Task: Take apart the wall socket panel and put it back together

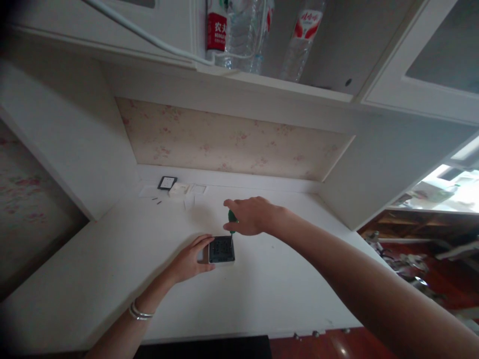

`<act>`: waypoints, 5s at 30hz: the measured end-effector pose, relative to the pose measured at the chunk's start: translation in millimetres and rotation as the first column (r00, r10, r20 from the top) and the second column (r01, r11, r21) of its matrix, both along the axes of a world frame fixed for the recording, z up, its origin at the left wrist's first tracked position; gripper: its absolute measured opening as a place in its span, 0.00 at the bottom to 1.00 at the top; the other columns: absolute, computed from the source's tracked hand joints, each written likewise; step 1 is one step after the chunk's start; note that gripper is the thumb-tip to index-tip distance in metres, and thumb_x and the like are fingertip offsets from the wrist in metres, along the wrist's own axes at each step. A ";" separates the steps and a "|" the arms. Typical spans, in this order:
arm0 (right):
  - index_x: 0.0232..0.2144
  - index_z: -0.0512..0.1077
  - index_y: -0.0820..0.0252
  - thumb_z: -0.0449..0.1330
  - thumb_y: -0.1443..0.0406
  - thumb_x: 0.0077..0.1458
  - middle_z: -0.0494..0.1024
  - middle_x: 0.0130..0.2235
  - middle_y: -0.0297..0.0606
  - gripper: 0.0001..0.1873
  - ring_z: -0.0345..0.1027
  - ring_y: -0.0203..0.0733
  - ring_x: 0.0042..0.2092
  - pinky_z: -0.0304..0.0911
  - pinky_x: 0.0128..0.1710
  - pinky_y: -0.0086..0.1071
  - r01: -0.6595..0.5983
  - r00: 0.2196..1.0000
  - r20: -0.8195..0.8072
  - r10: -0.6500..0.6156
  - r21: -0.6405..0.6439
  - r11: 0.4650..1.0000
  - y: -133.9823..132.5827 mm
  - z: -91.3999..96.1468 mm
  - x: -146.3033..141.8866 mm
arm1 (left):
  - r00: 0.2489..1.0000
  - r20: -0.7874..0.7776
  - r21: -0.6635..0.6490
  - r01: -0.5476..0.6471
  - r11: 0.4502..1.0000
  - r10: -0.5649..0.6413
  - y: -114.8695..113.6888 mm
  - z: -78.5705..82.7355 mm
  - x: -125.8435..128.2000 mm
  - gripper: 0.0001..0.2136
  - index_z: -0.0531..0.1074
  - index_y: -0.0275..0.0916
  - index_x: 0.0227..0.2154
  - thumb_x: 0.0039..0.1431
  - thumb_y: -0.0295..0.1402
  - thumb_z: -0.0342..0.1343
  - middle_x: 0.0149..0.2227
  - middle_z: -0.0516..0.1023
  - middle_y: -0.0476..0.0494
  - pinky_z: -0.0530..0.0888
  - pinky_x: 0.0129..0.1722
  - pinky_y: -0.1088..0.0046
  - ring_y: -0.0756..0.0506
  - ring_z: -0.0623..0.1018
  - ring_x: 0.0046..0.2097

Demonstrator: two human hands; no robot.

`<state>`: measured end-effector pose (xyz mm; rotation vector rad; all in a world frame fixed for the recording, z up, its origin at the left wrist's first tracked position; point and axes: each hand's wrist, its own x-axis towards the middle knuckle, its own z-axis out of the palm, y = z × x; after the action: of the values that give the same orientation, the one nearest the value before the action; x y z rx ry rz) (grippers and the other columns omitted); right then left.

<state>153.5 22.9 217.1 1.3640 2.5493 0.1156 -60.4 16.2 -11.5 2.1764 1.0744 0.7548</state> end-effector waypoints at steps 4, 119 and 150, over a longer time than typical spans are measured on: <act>0.49 0.63 0.59 0.49 0.50 0.58 0.76 0.42 0.49 0.24 0.72 0.53 0.40 0.60 0.34 0.38 0.004 1.000 0.030 -0.003 -0.010 1.000 -1.9 1.4 -1.4 | 1.000 0.005 0.002 -0.002 1.000 0.002 -0.5 -0.1 0.3 0.35 0.60 0.46 0.58 0.45 0.40 0.65 0.61 0.60 0.45 0.63 0.59 0.65 0.41 0.64 0.59; 0.50 0.62 0.56 0.51 0.53 0.56 0.77 0.43 0.45 0.23 0.72 0.52 0.39 0.62 0.33 0.38 0.067 0.998 0.003 -0.067 -0.134 0.989 1.6 3.7 5.7 | 0.993 0.095 -0.049 -0.059 0.997 0.063 -4.1 2.8 4.6 0.42 0.55 0.44 0.60 0.40 0.35 0.68 0.59 0.62 0.39 0.65 0.55 0.59 0.38 0.68 0.55; 0.45 0.66 0.61 0.53 0.52 0.55 0.77 0.40 0.49 0.22 0.72 0.55 0.41 0.62 0.36 0.41 0.071 0.996 0.052 -0.071 -0.003 0.997 0.2 4.7 3.1 | 0.995 0.068 -0.045 -0.067 0.997 0.070 -5.0 4.6 5.6 0.43 0.55 0.44 0.60 0.39 0.36 0.67 0.59 0.62 0.40 0.65 0.56 0.61 0.39 0.68 0.56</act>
<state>156.6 23.1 221.8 1.4288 2.4538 0.1299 -54.8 11.2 -6.9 2.0715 1.1249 0.8247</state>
